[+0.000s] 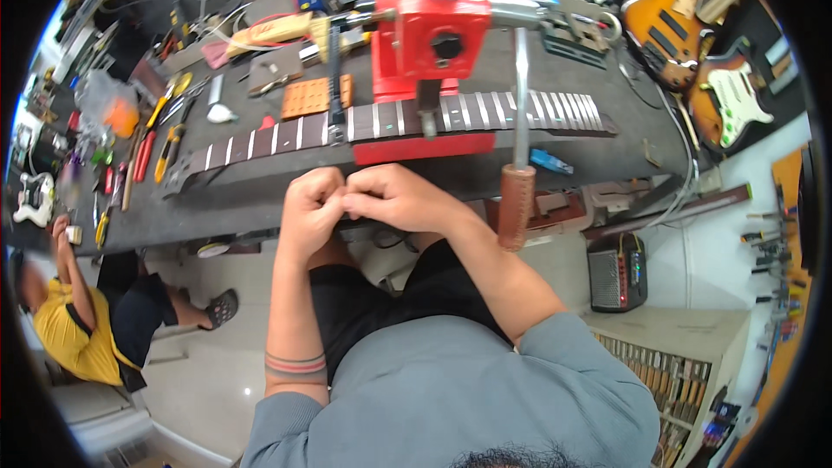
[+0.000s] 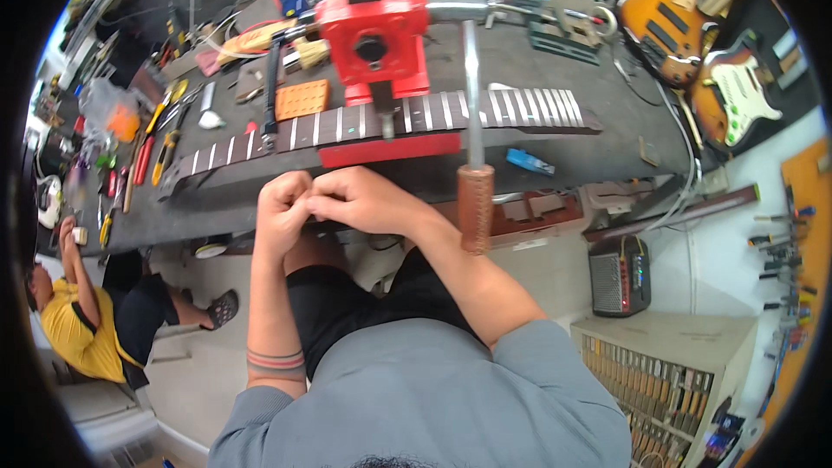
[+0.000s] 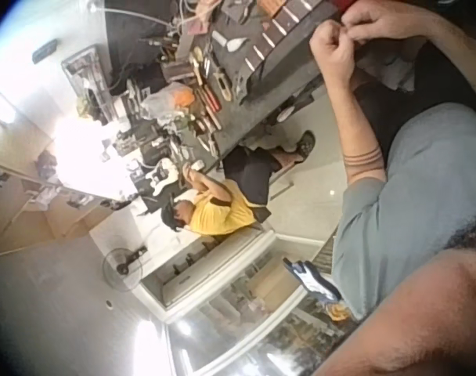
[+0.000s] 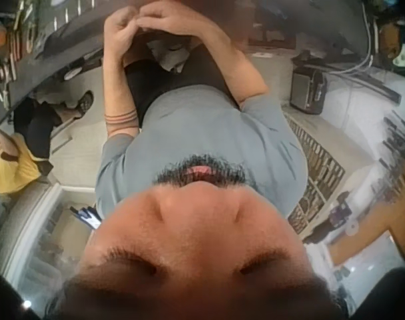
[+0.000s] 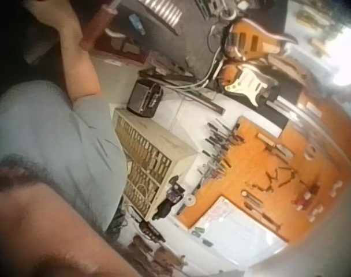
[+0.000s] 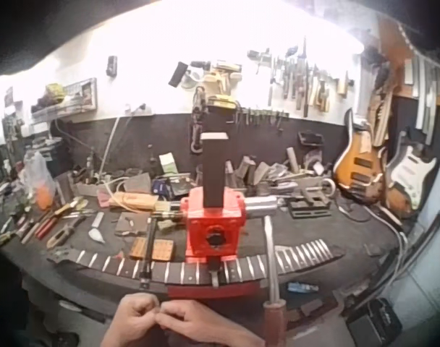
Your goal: The person applies glue to the fretboard of a guitar neck and presses down on it using a specialized red fret press tool at a repair bench.
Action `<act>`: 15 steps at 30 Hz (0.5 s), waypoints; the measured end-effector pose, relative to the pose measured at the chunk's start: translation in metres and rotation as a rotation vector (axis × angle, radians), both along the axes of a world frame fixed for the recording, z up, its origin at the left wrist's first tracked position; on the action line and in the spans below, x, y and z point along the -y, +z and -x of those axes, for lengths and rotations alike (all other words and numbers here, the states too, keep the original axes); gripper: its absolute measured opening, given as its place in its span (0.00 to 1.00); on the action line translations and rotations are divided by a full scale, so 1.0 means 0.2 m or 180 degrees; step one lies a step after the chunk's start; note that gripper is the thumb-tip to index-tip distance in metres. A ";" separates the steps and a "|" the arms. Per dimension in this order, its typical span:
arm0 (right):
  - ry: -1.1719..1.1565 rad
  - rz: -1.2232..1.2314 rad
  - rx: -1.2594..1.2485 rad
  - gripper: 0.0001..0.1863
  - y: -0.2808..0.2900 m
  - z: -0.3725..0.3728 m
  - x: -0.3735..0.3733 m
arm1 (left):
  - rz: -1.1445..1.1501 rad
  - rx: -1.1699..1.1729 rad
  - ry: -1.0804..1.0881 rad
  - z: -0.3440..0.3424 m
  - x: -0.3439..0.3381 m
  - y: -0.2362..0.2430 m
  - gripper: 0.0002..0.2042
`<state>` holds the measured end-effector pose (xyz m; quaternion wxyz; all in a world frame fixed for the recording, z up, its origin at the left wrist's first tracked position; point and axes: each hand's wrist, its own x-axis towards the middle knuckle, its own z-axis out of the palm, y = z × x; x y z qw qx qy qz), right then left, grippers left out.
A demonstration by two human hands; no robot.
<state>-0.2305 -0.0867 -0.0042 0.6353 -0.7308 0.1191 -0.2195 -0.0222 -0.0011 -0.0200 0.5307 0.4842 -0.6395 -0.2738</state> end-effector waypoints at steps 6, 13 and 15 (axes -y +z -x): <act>-0.0221 -0.0082 0.0035 0.16 -0.01 -0.02 0.01 | -0.0074 -0.0102 -0.0040 -0.02 0.02 -0.03 0.19; -0.0182 0.0091 -0.0100 0.17 0.00 0.01 0.01 | -0.0089 -0.0292 -0.0147 0.01 0.02 0.00 0.19; -0.0191 0.0080 -0.0048 0.16 -0.01 0.00 0.00 | -0.0094 -0.0302 -0.0146 0.01 0.01 0.00 0.19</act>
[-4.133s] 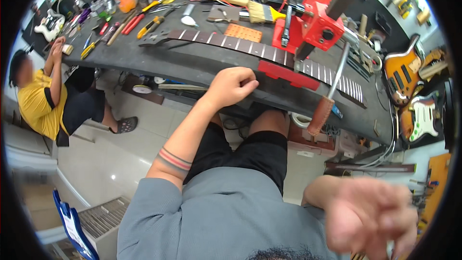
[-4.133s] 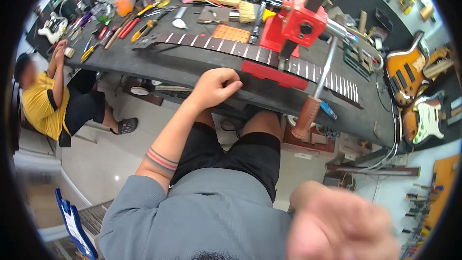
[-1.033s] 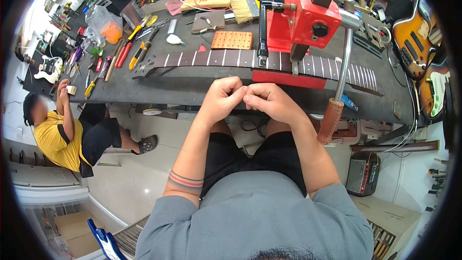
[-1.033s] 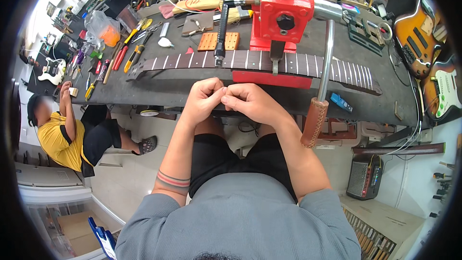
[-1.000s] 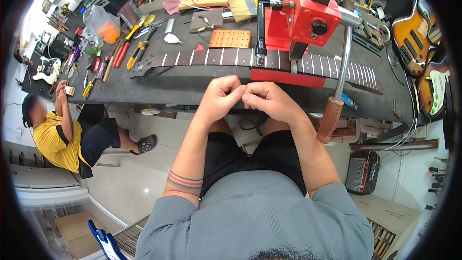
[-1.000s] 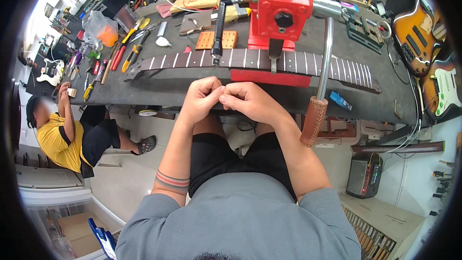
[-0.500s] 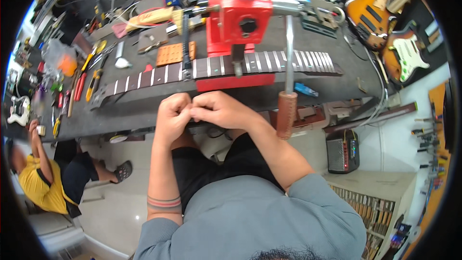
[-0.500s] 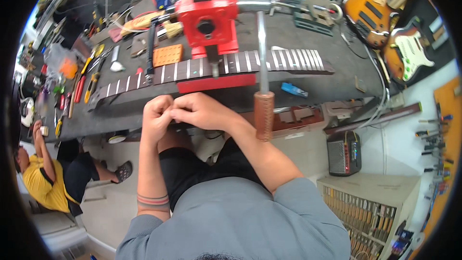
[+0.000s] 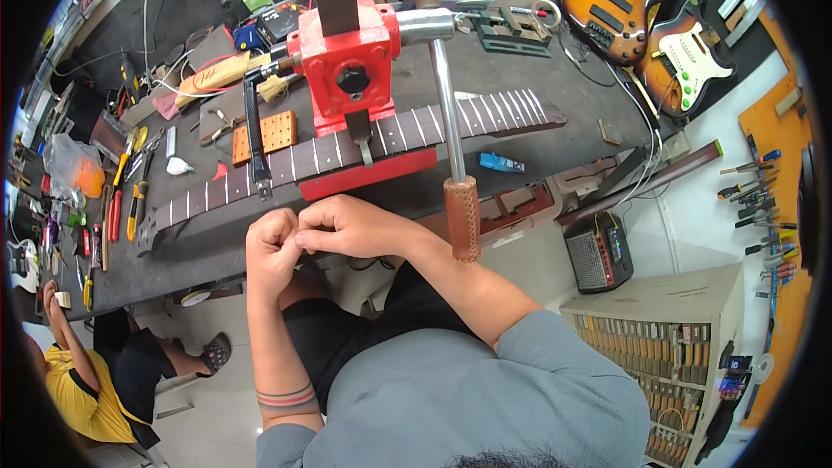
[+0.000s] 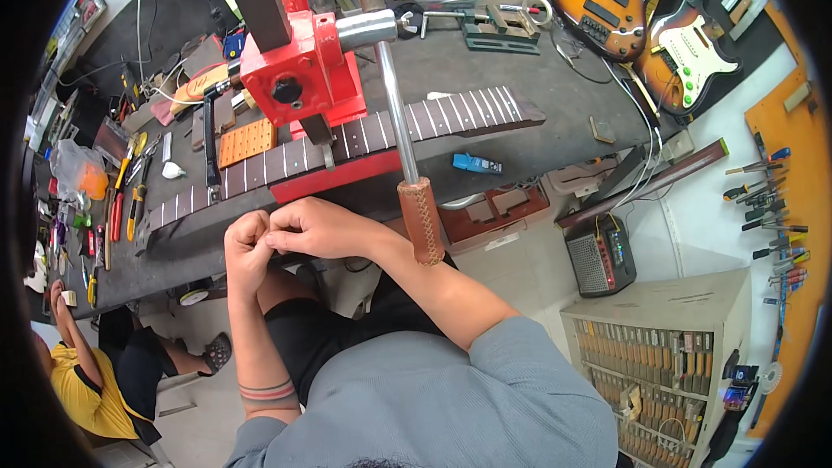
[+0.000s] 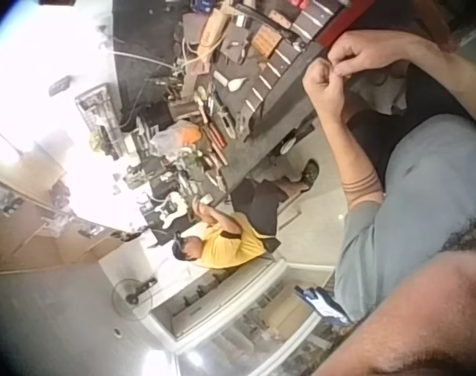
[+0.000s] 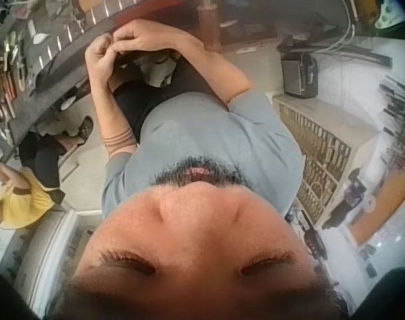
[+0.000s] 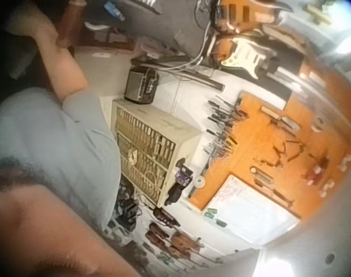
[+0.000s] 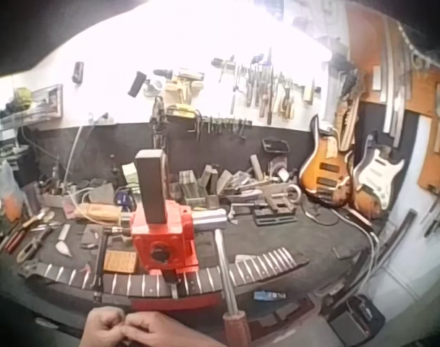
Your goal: The person applies glue to the fretboard of a guitar neck and presses down on it using a specialized red fret press tool at a repair bench.
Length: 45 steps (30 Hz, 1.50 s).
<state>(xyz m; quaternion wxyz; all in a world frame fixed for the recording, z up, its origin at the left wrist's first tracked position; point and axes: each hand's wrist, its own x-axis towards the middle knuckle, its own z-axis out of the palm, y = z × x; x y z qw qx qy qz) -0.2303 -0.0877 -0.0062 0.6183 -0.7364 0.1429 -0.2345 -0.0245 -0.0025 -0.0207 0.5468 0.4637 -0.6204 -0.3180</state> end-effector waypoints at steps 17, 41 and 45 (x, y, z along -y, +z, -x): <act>0.0110 -0.0125 -0.0048 0.14 0.04 0.02 0.01 | 0.0086 0.0232 0.0097 0.02 0.00 0.05 0.19; 0.0147 -0.0304 -0.0035 0.14 0.06 0.02 -0.01 | 0.0124 0.0430 0.0201 0.02 -0.02 0.05 0.15; 0.0121 -0.0328 -0.0183 0.14 0.02 0.03 0.01 | 0.0123 0.0403 0.0144 0.01 0.00 0.02 0.16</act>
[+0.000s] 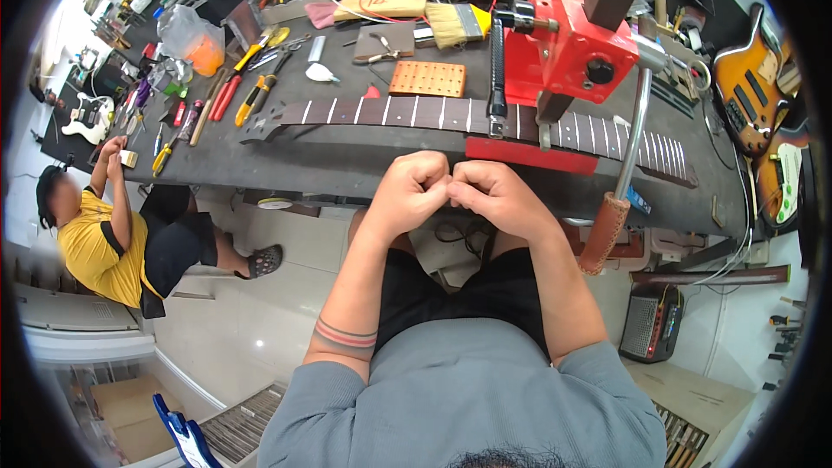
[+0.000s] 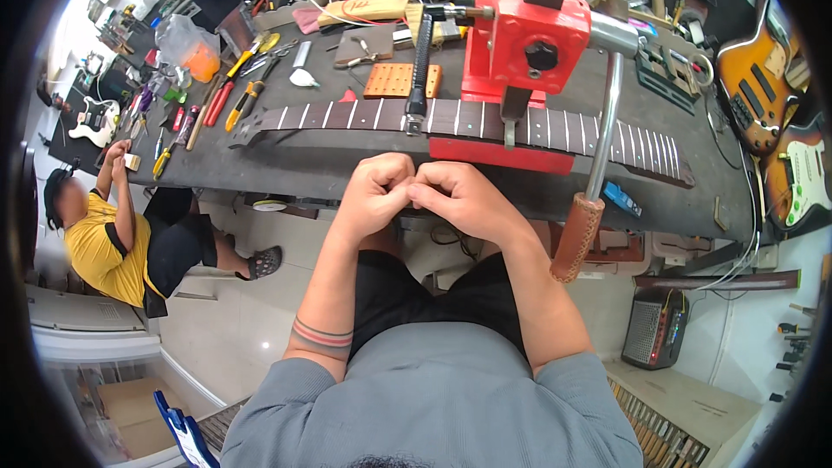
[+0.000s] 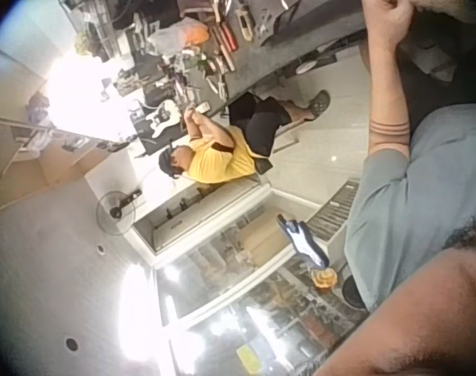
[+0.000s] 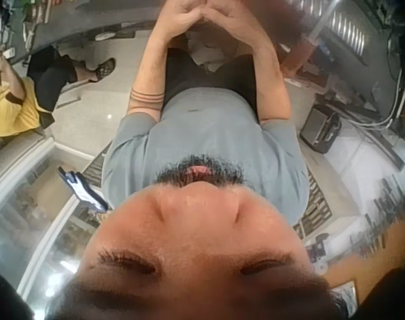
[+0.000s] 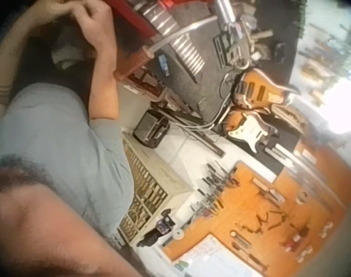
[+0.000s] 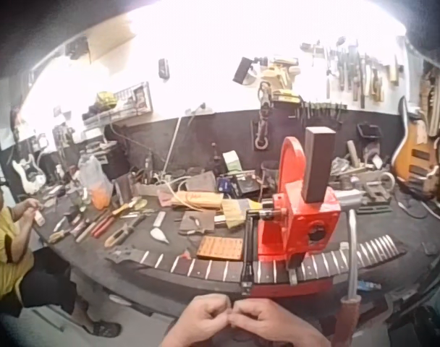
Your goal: The person applies glue to the fretboard of a guitar neck and presses down on it using a specialized red fret press tool at a repair bench.
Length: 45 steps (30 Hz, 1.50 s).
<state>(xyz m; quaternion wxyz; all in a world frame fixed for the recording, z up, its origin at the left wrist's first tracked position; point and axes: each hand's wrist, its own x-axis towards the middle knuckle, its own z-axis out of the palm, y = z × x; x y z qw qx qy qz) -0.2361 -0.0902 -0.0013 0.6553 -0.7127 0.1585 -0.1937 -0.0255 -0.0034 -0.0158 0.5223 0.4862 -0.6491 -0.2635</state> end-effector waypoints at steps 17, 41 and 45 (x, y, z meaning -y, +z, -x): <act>0.0025 -0.0113 0.0113 0.12 -0.01 0.00 -0.01 | -0.0033 -0.0005 0.0005 0.01 -0.01 -0.02 0.14; -0.0186 0.0461 0.0396 0.17 -0.03 -0.02 -0.02 | -0.0167 -0.0445 -0.0160 -0.02 -0.02 -0.08 0.20; -0.0246 0.0517 0.0347 0.17 -0.01 -0.02 -0.04 | -0.0083 -0.0255 -0.0054 -0.04 -0.02 -0.09 0.21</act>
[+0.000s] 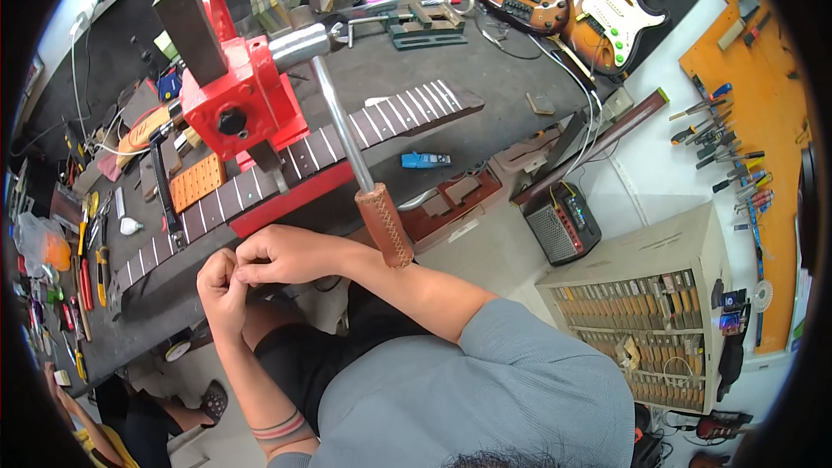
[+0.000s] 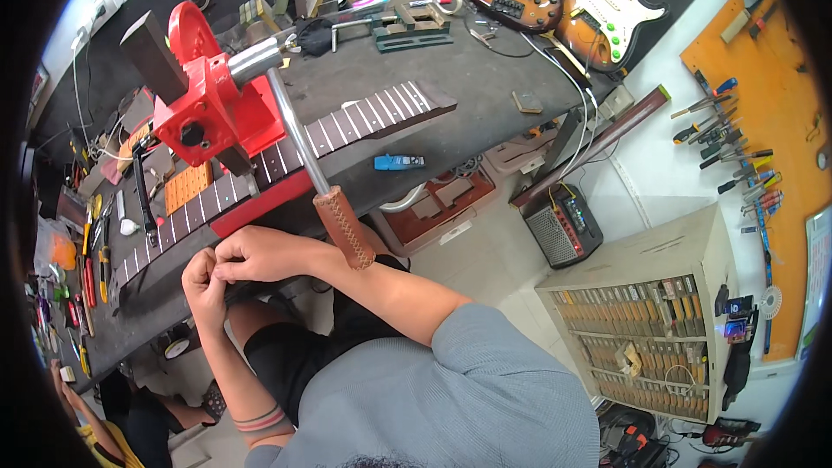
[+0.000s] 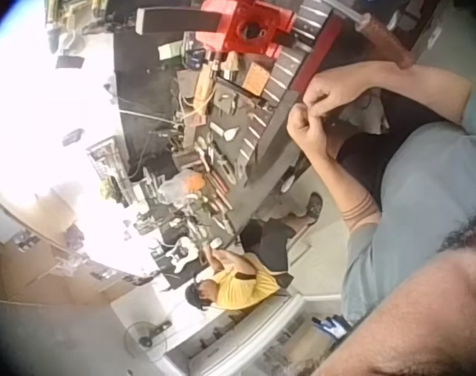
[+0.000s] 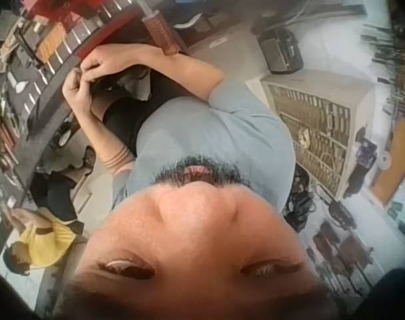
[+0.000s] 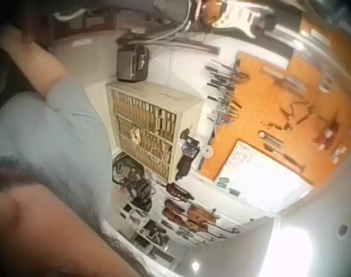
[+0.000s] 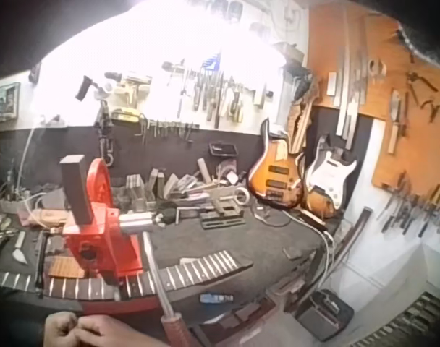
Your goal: The person applies glue to the fretboard of a guitar neck and presses down on it using a specialized red fret press tool at a repair bench.
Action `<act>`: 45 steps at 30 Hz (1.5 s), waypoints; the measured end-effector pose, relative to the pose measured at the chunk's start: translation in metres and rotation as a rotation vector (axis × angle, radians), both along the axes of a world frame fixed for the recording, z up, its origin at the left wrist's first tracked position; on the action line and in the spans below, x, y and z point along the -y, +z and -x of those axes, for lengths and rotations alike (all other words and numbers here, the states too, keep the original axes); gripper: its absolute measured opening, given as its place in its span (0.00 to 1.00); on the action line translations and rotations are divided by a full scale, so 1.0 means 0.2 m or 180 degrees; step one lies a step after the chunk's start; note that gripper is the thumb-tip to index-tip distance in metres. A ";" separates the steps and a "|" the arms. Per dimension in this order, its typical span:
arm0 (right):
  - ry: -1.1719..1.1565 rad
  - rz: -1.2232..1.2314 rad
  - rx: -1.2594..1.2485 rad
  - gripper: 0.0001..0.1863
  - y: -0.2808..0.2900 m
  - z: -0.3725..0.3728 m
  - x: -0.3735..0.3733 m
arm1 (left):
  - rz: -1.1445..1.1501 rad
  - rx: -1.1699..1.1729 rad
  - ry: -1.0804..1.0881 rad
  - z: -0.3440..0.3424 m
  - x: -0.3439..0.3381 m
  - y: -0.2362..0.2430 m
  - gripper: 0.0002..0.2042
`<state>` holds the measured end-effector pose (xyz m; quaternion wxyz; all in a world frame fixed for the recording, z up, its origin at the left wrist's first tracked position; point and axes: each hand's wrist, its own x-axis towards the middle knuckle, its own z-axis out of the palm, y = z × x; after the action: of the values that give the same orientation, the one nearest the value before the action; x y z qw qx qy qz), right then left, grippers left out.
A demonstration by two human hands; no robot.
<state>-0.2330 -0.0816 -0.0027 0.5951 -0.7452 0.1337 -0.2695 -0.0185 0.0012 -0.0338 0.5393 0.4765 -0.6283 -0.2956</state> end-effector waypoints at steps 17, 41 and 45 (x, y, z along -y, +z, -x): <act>0.0052 -0.0030 0.0107 0.17 -0.03 -0.02 0.03 | -0.0090 -0.0152 -0.0028 0.01 0.01 0.01 0.19; 0.0157 -0.0570 -0.0428 0.15 0.01 0.00 0.01 | 0.0013 0.0155 0.0038 0.03 0.00 0.06 0.15; 0.0070 -0.0595 -0.0439 0.15 0.03 0.01 0.01 | 0.0054 0.0196 -0.0003 0.04 0.02 0.07 0.16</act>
<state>-0.2354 -0.0842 0.0028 0.6544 -0.7046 0.1907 -0.1973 -0.0264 -0.0025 -0.0203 0.5235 0.4805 -0.6473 -0.2757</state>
